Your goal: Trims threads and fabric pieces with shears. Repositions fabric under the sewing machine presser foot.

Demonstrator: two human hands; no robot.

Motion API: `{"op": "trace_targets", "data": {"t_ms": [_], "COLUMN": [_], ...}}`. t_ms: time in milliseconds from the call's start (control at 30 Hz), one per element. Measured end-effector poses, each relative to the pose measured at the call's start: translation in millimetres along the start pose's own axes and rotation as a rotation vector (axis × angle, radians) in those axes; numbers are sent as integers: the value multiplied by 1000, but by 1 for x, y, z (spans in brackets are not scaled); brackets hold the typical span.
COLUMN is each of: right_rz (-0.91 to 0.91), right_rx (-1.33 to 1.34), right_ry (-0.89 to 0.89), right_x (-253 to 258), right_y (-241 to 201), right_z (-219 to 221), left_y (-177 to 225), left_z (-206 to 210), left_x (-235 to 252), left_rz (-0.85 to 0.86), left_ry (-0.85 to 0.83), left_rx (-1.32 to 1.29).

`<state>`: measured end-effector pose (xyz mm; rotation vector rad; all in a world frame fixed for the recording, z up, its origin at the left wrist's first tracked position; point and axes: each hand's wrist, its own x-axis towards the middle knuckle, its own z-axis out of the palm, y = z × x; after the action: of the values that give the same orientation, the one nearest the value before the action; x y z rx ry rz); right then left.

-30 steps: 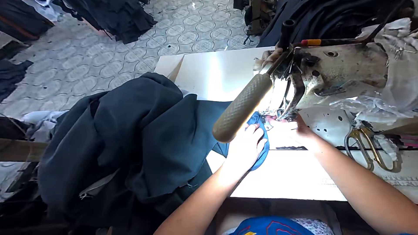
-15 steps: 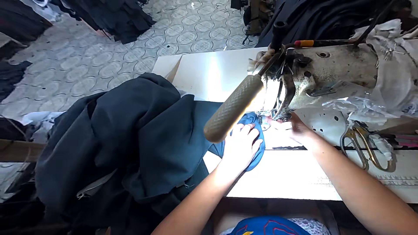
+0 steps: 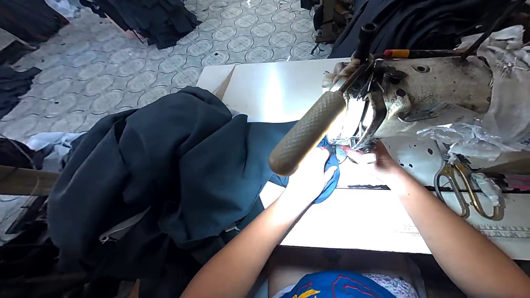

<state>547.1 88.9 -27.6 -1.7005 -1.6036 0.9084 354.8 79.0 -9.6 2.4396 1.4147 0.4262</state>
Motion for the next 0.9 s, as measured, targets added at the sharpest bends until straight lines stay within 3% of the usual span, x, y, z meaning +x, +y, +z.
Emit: {"op": "trace_targets", "data": {"t_ms": [167,400,600,833,900], "right_rz": [-53,-51,-67,-27,-32], "right_rx": [3,-189,-41,12,120], "right_ry": [35,-30,11,-11,4], "right_x": [1,-5,-3,-6,-6], "right_y": [2,-10,-1,-16,-13], "right_z": [2,-5,0,-6,-3], "left_y": [-3,-19,-13,-24,-28], "left_z": [-1,3,3,12,14], "left_x": [20,22,24,16,18], "left_rz": [8,115,49,176,203], "left_ry": [5,93,24,254,242], "left_rx": [-67,-126,-132,-259,-281]}}
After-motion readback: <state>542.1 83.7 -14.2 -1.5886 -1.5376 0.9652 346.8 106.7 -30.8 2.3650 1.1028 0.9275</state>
